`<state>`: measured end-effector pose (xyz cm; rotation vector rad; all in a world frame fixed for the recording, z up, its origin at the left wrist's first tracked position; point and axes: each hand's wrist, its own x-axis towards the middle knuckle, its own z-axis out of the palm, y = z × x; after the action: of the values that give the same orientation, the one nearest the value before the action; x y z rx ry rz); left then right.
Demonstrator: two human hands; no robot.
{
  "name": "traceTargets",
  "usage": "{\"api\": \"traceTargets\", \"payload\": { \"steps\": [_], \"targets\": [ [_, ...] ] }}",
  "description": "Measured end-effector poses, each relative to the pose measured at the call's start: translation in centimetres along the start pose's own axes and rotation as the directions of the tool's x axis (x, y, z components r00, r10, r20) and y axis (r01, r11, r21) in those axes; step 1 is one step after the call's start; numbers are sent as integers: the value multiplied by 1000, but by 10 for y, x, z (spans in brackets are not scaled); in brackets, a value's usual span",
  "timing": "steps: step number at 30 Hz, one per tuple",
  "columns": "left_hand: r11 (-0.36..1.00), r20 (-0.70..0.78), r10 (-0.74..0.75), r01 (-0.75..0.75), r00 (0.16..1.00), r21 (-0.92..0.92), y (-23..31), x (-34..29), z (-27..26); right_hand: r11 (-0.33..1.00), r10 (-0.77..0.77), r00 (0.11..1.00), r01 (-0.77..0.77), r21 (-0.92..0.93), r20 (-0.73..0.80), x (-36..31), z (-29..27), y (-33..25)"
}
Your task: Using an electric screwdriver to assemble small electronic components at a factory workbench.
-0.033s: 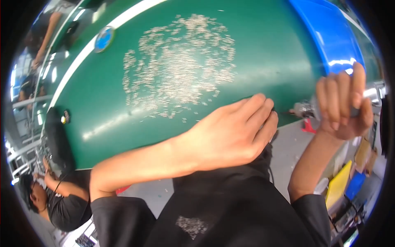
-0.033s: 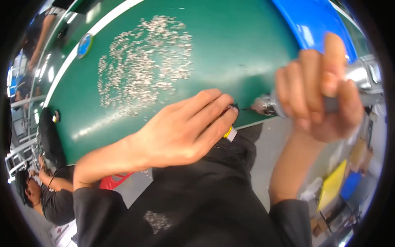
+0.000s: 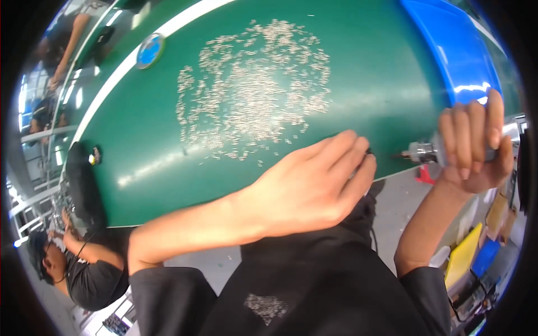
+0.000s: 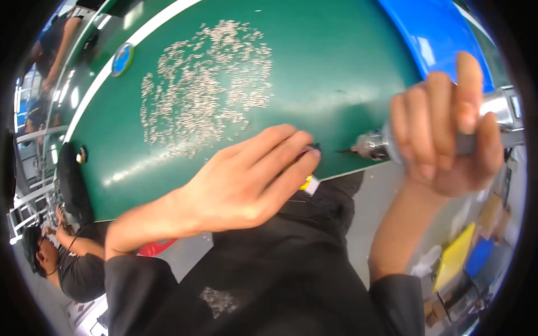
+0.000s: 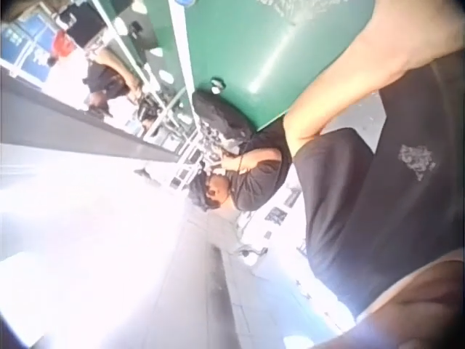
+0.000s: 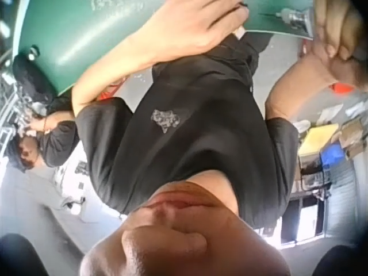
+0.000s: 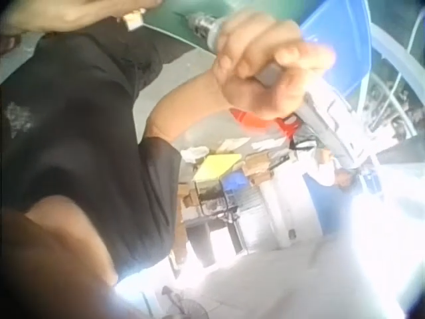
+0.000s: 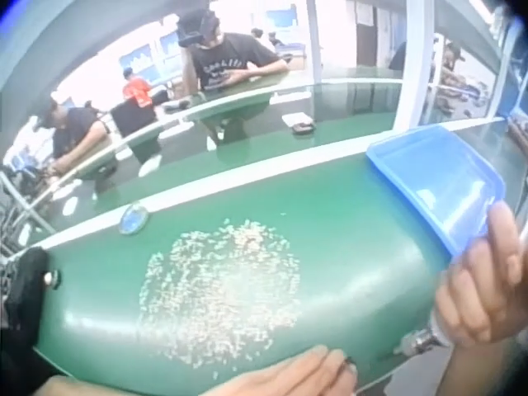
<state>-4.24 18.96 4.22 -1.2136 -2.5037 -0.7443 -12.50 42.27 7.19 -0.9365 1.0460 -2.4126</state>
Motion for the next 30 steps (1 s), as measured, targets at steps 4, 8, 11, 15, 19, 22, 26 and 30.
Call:
{"api": "traceTargets", "payload": {
  "steps": [4, 8, 11, 15, 19, 22, 26, 30],
  "targets": [
    [913, 55, -392, 381, 918, 143, 2, -61, -57, 974, -55, 989, 83, 211, -135, -5, -12, 23],
    [563, -280, -663, 709, 694, 425, -10, -124, -97, 940, 2, 934, 119, 318, -356, -17, -9, 38],
    [381, -392, -649, 724, 652, 575, -16, -129, -107, 910, 31, 927, 129, 394, -375, -16, -9, 39],
    [562, -305, -630, 690, 714, 456, -36, -116, -96, 915, 24, 911, 145, 376, -412, -20, -11, 38],
    [600, -307, -619, 688, 723, 409, -57, -108, -92, 898, 47, 913, 139, 418, -405, -22, -10, 43],
    [607, -279, -603, 657, 748, 447, -68, -98, -94, 897, 35, 914, 149, 415, -404, -23, -9, 40],
    [650, -204, -578, 596, 790, 470, -74, -92, -98, 899, 13, 912, 169, 404, -410, -24, -8, 39],
    [672, -171, -555, 560, 814, 485, -75, -87, -97, 894, 13, 919, 166, 415, -395, -25, -12, 39]
  ]
}}
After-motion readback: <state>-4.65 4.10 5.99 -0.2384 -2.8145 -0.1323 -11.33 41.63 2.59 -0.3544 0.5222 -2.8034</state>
